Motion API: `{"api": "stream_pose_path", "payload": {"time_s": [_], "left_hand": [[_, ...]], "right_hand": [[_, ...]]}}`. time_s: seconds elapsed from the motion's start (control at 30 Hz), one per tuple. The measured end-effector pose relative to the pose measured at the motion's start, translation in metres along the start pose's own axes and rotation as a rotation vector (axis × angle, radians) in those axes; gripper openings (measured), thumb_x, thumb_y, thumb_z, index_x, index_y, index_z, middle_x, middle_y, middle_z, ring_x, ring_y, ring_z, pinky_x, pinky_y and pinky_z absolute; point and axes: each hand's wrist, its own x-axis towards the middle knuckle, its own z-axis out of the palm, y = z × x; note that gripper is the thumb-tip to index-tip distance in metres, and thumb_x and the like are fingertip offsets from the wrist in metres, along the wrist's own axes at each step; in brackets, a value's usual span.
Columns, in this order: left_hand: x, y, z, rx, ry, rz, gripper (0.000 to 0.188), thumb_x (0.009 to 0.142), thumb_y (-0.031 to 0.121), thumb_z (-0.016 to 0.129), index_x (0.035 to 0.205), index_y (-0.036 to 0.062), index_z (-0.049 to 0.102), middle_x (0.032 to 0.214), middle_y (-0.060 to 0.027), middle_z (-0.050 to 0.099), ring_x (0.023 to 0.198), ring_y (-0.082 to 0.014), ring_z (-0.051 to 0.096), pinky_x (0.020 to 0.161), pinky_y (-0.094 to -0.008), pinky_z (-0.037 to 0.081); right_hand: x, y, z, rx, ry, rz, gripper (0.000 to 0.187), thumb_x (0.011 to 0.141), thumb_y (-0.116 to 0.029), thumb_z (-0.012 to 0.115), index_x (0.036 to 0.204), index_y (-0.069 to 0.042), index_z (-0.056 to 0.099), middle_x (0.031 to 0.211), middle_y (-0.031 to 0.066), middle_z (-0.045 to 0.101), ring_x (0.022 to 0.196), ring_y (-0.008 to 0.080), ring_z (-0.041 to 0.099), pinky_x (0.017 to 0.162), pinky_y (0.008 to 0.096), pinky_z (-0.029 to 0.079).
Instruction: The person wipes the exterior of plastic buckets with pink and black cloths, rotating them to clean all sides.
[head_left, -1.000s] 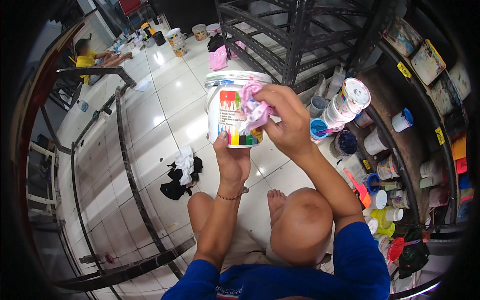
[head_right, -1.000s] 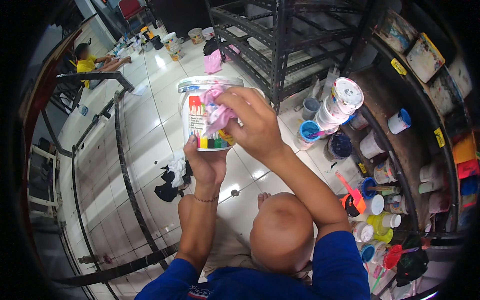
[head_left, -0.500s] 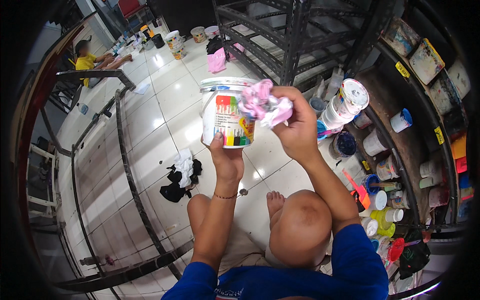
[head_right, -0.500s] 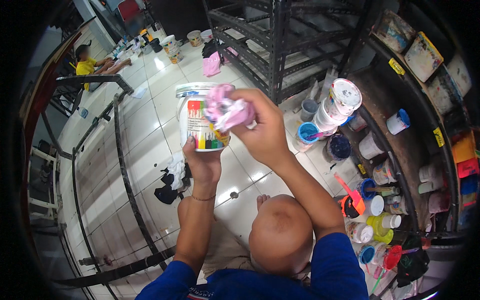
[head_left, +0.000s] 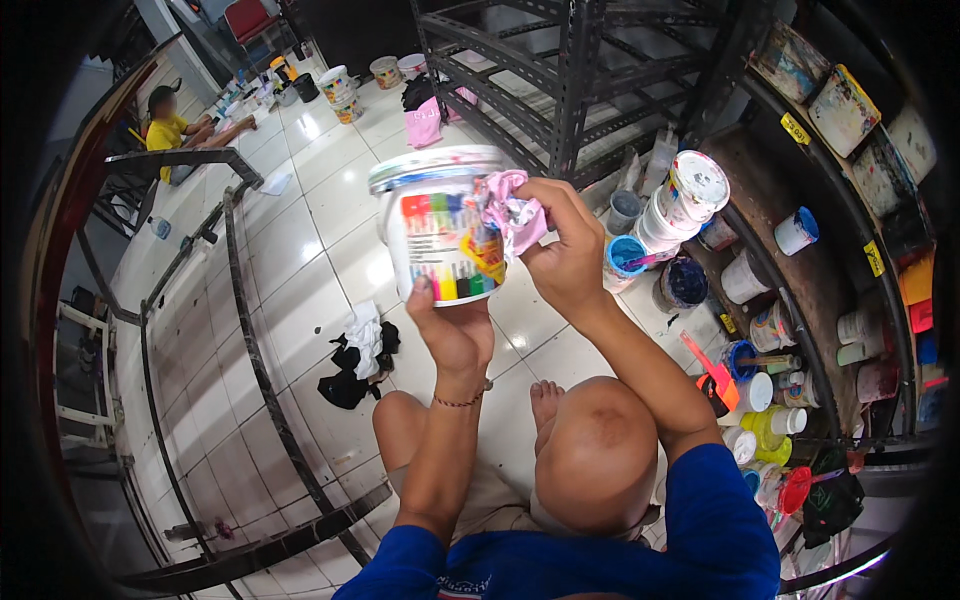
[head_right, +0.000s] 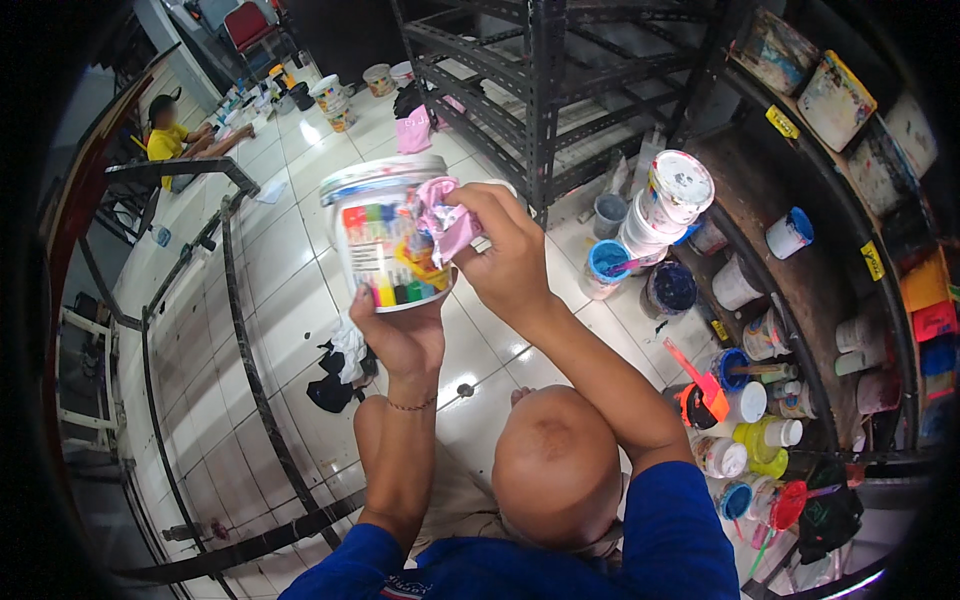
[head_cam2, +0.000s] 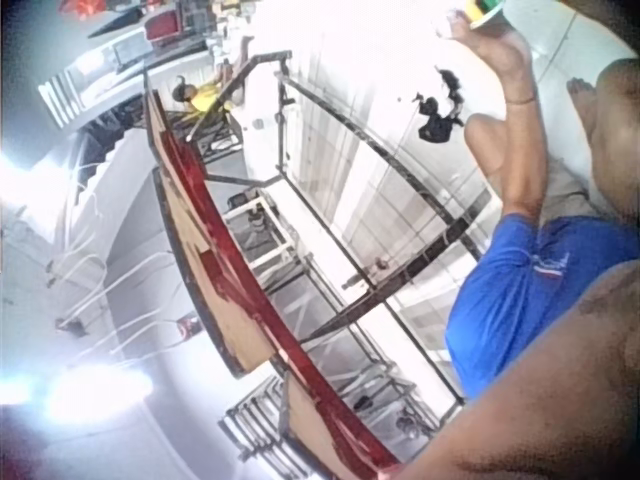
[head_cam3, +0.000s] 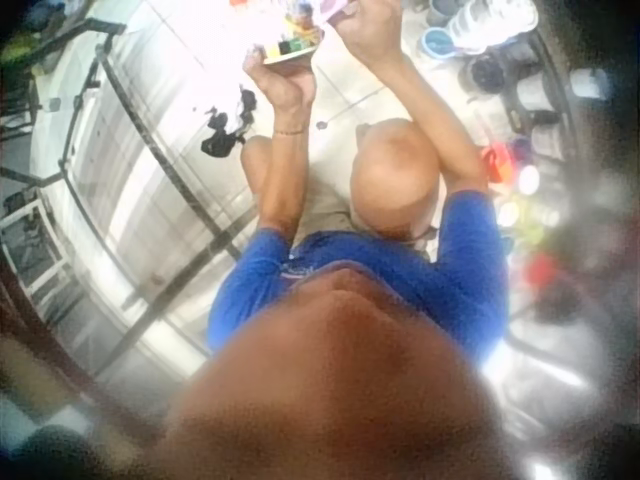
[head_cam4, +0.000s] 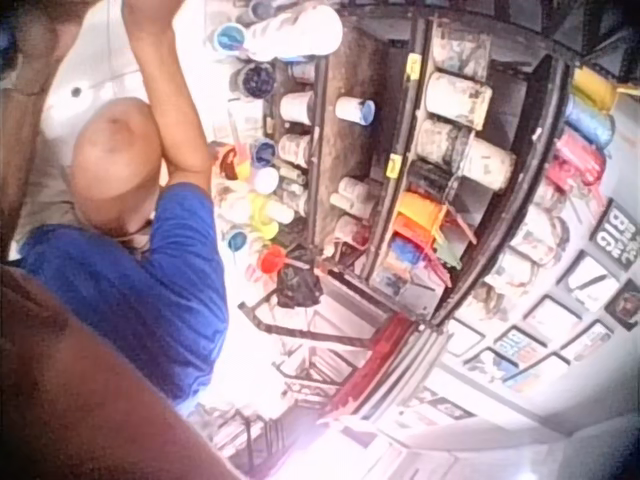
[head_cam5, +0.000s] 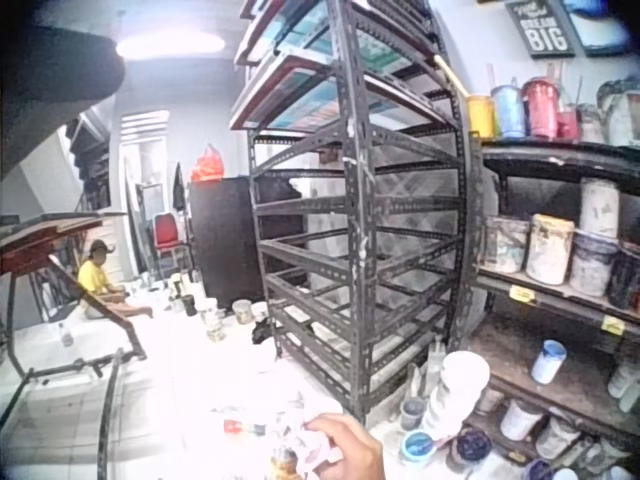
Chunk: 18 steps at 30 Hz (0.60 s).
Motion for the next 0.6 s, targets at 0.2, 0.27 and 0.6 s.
{"api": "stream_pose_path", "payload": {"time_s": [0.2, 0.27, 0.6], "left_hand": [[0.007, 0.004, -0.003, 0.075, -0.020, 0.002, 0.063, 0.092, 0.035, 0.055, 0.146, 0.0118, 0.033, 0.140, -0.0097, 0.049, 0.128, -0.0247, 0.051, 0.102, -0.0457, 0.048], [0.006, -0.005, -0.003, 0.111, 0.022, -0.001, 0.060, 0.094, 0.041, 0.052, 0.143, 0.0091, 0.039, 0.138, -0.0102, 0.052, 0.122, -0.0262, 0.055, 0.099, -0.0496, 0.050], [0.008, -0.024, -0.035, 0.088, -0.037, -0.056, 0.063, 0.095, 0.022, 0.058, 0.142, 0.0226, 0.016, 0.146, -0.0109, 0.033, 0.134, -0.0248, 0.042, 0.103, -0.0444, 0.047]], "right_hand": [[0.009, -0.015, 0.001, 0.097, 0.020, 0.007, 0.042, 0.070, 0.002, 0.077, 0.109, -0.003, 0.064, 0.103, 0.0117, 0.066, 0.089, 0.0268, 0.067, 0.077, 0.0330, 0.055], [0.018, -0.023, 0.002, 0.018, -0.031, -0.129, 0.039, 0.071, 0.001, 0.074, 0.110, -0.004, 0.065, 0.103, 0.0117, 0.066, 0.089, 0.0287, 0.067, 0.077, 0.0357, 0.055], [0.025, -0.033, 0.015, -0.107, -0.119, -0.320, 0.038, 0.071, 0.001, 0.068, 0.109, -0.003, 0.065, 0.105, 0.0129, 0.066, 0.093, 0.0303, 0.065, 0.081, 0.0361, 0.054]]}}
